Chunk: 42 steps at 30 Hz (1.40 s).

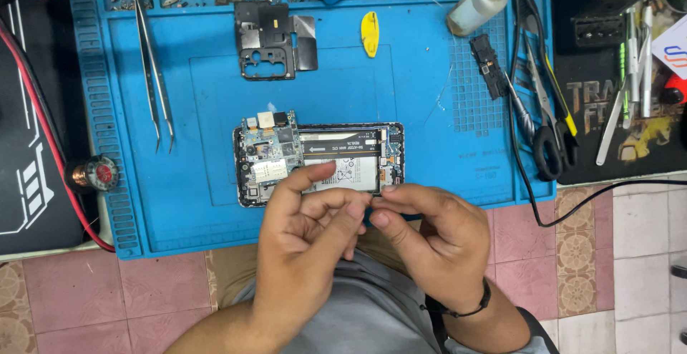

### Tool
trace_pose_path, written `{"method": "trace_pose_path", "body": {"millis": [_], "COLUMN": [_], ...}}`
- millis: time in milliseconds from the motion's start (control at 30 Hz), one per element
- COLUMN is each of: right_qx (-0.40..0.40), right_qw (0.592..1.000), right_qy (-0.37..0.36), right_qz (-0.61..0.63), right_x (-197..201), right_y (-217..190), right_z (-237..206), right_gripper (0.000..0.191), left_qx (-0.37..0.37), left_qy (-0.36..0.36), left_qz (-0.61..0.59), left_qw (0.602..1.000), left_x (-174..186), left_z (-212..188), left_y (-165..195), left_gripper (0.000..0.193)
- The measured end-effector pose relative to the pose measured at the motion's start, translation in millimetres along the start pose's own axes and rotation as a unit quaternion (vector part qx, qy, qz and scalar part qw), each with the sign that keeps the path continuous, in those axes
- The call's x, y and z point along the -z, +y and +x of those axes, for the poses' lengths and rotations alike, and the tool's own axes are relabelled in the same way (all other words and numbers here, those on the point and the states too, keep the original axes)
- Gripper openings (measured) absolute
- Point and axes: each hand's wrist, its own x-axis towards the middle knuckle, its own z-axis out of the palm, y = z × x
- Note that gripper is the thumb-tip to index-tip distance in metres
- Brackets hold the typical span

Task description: The person works at a repair bench on a disassembled smartphone lying on a blue mat. They use a soldering iron to solder components on the exposed motherboard, manipulate small parts with their fingers, reposition the phone, and press the board and battery area while working.

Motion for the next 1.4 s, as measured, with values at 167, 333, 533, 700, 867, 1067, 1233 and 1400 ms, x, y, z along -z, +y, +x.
{"method": "trace_pose_path", "body": {"millis": [167, 333, 533, 700, 867, 1067, 1233, 1400], "right_qx": [-0.039, -0.087, -0.138, -0.129, -0.114, -0.046, -0.044, -0.003], "right_qw": [0.998, 0.988, 0.978, 0.984, 0.990, 0.939, 0.945, 0.959], "right_qy": [0.011, 0.008, -0.001, -0.024, 0.065, 0.309, 0.300, 0.245], "right_qz": [0.040, 0.129, 0.157, 0.124, 0.044, 0.147, 0.122, 0.141], "right_x": [4, 3, -2, -1, 33, 140, 189, 201], "right_y": [-2, 4, 11, 12, 13, 66, 118, 118], "right_z": [9, 23, 31, 35, 48, 124, 168, 183], "right_gripper": [0.037, 0.035, 0.030, 0.029, 0.026, 0.035, 0.036, 0.025], "left_qx": [-0.266, -0.285, -0.270, -0.234, -0.214, -0.240, -0.249, -0.252], "left_qy": [-0.024, -0.069, -0.052, -0.054, -0.062, -0.068, -0.054, -0.052], "left_qz": [0.392, 0.326, 0.311, 0.246, 0.188, 0.200, 0.225, 0.235], "left_qw": [0.880, 0.899, 0.910, 0.939, 0.956, 0.947, 0.940, 0.937], "left_x": [3, 5, 8, 15, 19, 22, 23, 23], "left_z": [2, 20, 21, 22, 24, 22, 22, 22], "left_y": [7, 2, -9, -15, -20, -26, -29, -27], "left_gripper": [0.044, 0.052, 0.048, 0.044, 0.043, 0.045, 0.044, 0.044]}}
